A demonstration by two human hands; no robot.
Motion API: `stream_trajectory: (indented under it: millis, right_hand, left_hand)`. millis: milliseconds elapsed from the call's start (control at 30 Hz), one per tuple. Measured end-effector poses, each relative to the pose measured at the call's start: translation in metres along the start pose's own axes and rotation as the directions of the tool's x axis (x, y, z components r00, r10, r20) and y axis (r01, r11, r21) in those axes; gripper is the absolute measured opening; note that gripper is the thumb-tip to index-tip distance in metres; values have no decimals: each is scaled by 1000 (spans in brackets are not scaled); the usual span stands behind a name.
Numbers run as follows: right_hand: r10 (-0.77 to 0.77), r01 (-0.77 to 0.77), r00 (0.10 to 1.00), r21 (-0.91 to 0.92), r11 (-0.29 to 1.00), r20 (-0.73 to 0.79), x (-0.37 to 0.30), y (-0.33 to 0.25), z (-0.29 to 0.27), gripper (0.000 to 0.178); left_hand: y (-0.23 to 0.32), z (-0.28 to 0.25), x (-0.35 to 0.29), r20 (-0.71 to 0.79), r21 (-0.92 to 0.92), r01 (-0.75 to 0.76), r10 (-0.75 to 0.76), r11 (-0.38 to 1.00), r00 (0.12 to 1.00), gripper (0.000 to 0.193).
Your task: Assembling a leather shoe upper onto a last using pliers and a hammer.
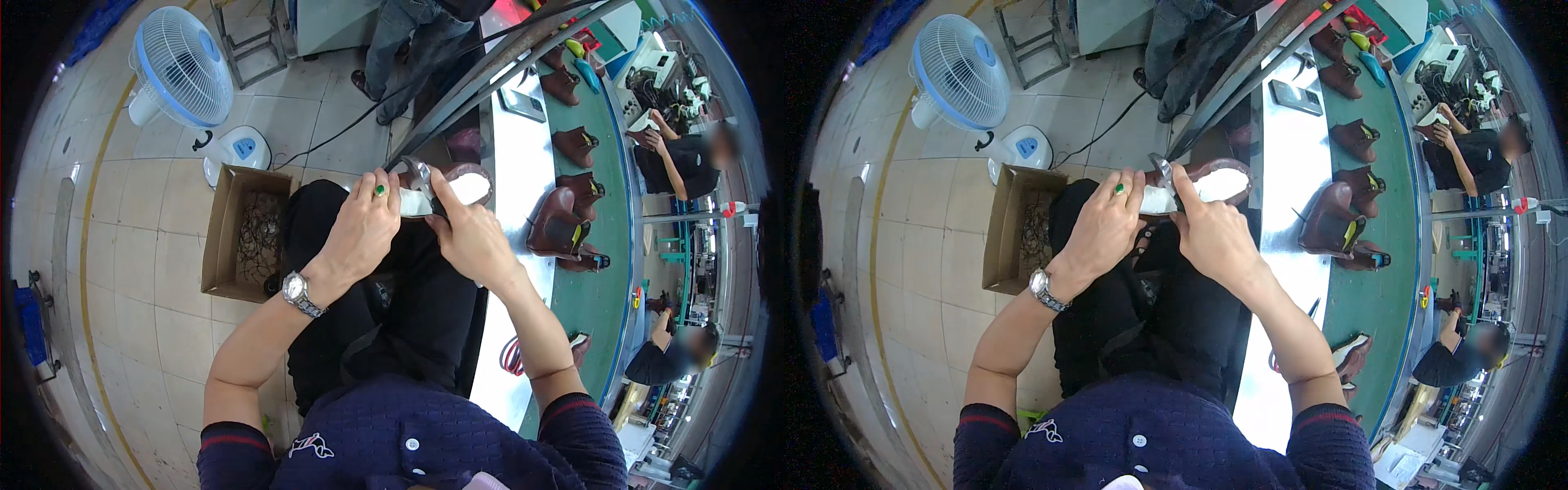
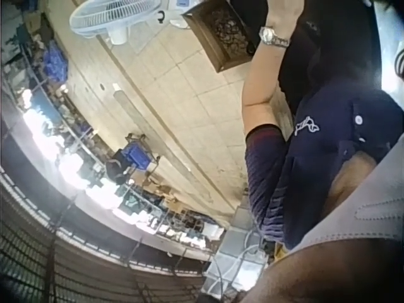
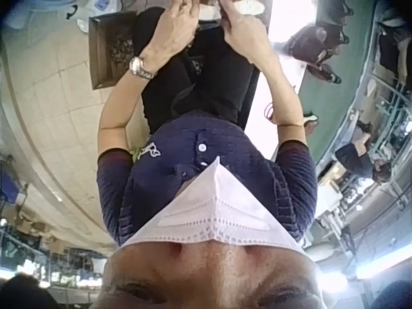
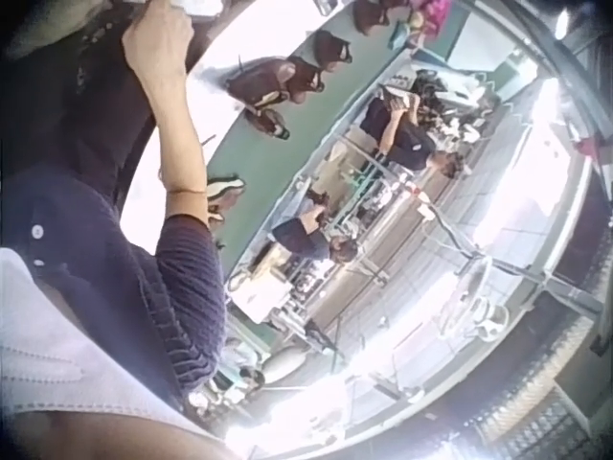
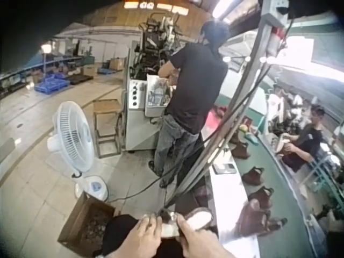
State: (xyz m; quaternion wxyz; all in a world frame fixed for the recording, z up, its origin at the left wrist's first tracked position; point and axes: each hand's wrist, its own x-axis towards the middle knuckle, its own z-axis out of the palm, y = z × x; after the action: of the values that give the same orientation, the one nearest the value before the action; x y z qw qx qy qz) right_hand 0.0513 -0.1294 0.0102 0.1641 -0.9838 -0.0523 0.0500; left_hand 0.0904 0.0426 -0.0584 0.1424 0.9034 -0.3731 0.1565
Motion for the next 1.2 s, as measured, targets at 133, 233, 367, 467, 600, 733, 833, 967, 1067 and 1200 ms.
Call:
stream_trajectory:
  millis: [133, 233, 367, 467, 600, 733, 833, 967, 1067, 1200]
  right_hand:
    - [68, -31, 987, 248, 968, -143, -3, -13, 3, 67]
    - [13, -10, 999, 64, 998, -43, -2, -4, 23, 65]
    - [-43, 46, 998, 97, 994, -35, 9, 7, -9, 58]
    - [55, -51, 988, 29, 998, -146, 10, 22, -16, 58]
    - [-55, 53, 998, -107, 993, -10, -23, 26, -19, 57]
    - [53, -236, 928, 469, 851, 370, -52, -3, -32, 57]
    - [-105, -110, 896, 443, 890, 433, -49, -12, -29, 55]
    - [-320, 133, 886, 478, 868, 336, -33, -25, -23, 53]
    - [-272, 137, 751, 260, 956, 602, -15, -39, -35, 55]
    - [-344, 318, 690, 160, 934, 637, -5, -53, -46, 60]
  left_hand:
    - [0, 1, -3, -50, -123, -1, -5, 992, 999, 53]
    - [2, -3, 1, -83, -285, 51, -78, 957, 993, 61]
    - [-9, -4, -8, -5, -407, 109, -122, 907, 993, 73]
    - [-16, -6, -9, 110, -623, 178, -141, 761, 984, 91]
    - [7, -19, -40, 3, -615, 276, -348, 739, 937, 104]
    - [22, -28, -85, 342, -724, 537, -451, 433, 824, 93]
    - [8, -37, -96, 160, -579, 596, -640, 555, 751, 46]
    - [-5, -44, -96, 12, -490, 531, -604, 691, 797, 23]
    - [12, -40, -100, 63, -564, 483, -548, 670, 834, 21]
    - [35, -41, -99, 107, -542, 523, -563, 658, 819, 19]
